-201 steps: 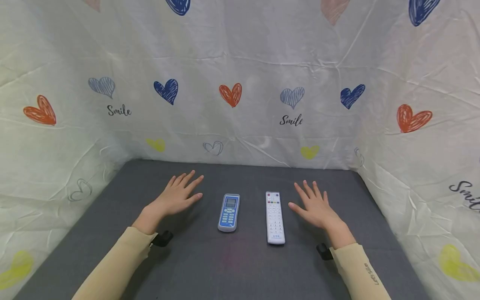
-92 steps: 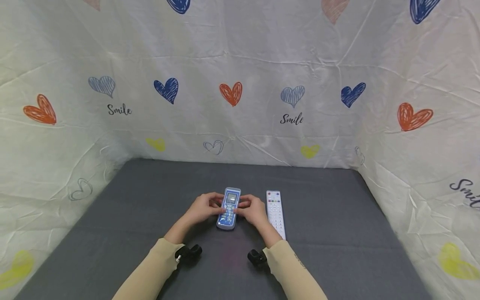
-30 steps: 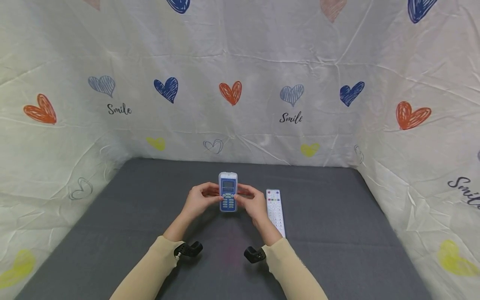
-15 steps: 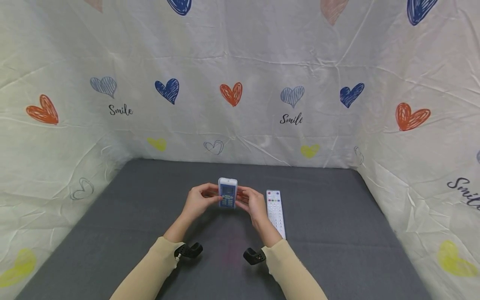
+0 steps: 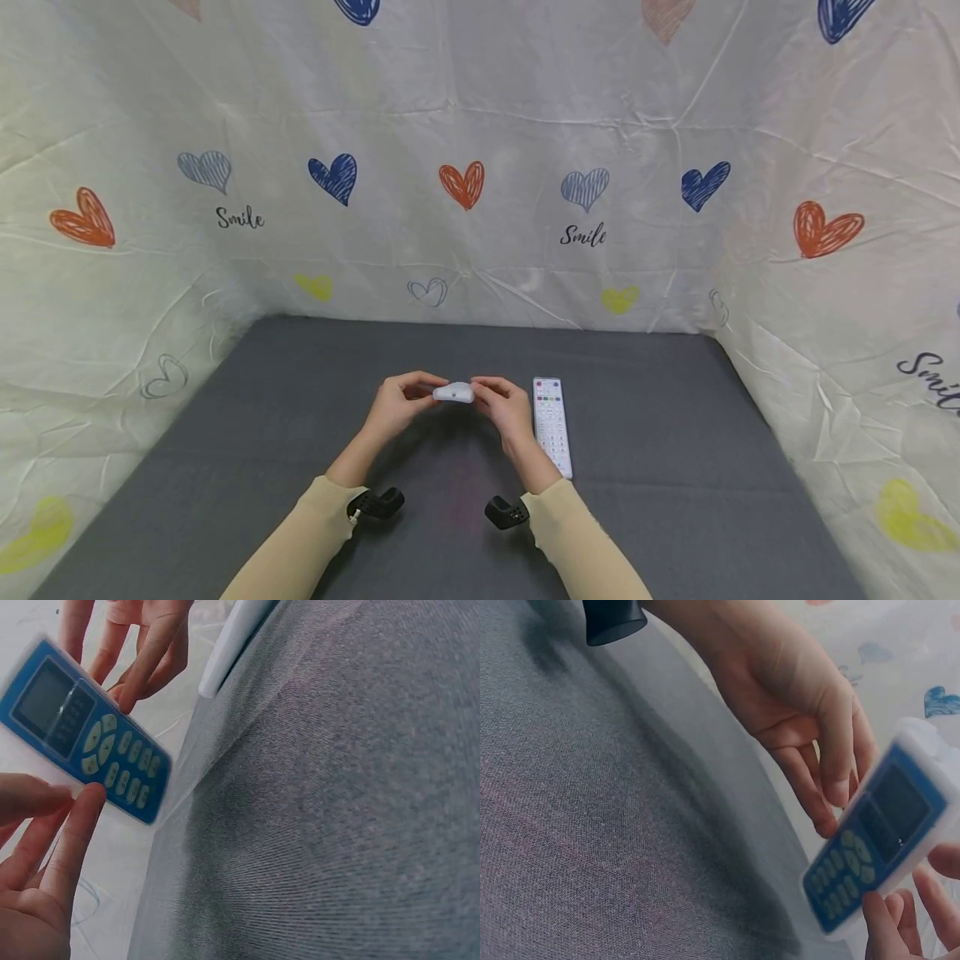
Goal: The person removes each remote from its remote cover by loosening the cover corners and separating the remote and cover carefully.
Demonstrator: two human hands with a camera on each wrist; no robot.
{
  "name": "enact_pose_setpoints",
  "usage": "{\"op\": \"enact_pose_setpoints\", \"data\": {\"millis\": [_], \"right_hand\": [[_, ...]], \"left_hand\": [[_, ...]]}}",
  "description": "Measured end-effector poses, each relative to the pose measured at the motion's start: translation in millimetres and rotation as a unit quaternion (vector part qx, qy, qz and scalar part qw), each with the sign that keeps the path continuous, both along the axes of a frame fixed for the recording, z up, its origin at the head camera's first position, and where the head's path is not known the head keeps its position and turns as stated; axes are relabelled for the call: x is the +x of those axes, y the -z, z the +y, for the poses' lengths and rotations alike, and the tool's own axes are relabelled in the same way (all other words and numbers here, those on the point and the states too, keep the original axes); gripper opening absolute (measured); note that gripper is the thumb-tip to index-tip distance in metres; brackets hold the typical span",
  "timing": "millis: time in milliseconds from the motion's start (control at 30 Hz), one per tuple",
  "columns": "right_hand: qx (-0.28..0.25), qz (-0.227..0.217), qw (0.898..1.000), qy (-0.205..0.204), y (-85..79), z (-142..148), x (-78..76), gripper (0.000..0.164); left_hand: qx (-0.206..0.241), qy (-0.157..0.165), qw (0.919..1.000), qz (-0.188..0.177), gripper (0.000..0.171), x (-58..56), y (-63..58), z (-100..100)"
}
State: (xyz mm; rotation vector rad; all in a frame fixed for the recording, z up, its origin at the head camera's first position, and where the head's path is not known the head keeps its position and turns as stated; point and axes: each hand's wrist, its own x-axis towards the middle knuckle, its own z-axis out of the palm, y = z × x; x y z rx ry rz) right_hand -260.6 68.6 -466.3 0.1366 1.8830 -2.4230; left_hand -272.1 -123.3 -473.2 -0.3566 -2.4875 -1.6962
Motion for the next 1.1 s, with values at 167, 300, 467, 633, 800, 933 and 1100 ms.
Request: {"op": "enact_pose_setpoints", "data": {"millis": [167,300,467,633,800,933,1100], "right_hand": [[-0.008,0.000,1.000,0.007,1.8,-1.5,-1.5,0.036],[0.000,-0.013,1.000,0.011,1.8,-2.3,-1.4,0.043],[0.016,-0.023,1.000,0.000,3.8,-2.2,-1.1,0.046],[0.032,-0.014,0.999,-0.015,7.7,-1.0,-1.5,0.045],[0.053,-0.001,0.998,-0.018,9.7,0.1,-0.6,0.046],[0.071,0.008,0.997,-0.017,9.5,-0.3,1.1,0.047],[0.084,0.000,0.996,-0.020,11.7,-0.4,1.8,0.048]], "left_hand": [[0.012,0.005,0.9999,0.000,0.015,1.4,-0.1,-0.5],[0.022,0.008,0.9997,-0.005,0.019,11.2,-14.2,1.3],[0.020,0.009,0.9996,-0.019,0.026,20.7,-26.3,2.6],[0.019,0.010,0.9987,-0.046,0.032,20.0,-26.7,2.8],[0.022,0.019,0.9981,-0.054,0.040,8.6,-11.9,-0.6],[0.021,0.016,0.9981,-0.056,0.041,-1.9,5.6,-3.2],[0.002,0.012,0.9979,-0.064,0.040,-3.9,11.3,-4.4]]}}
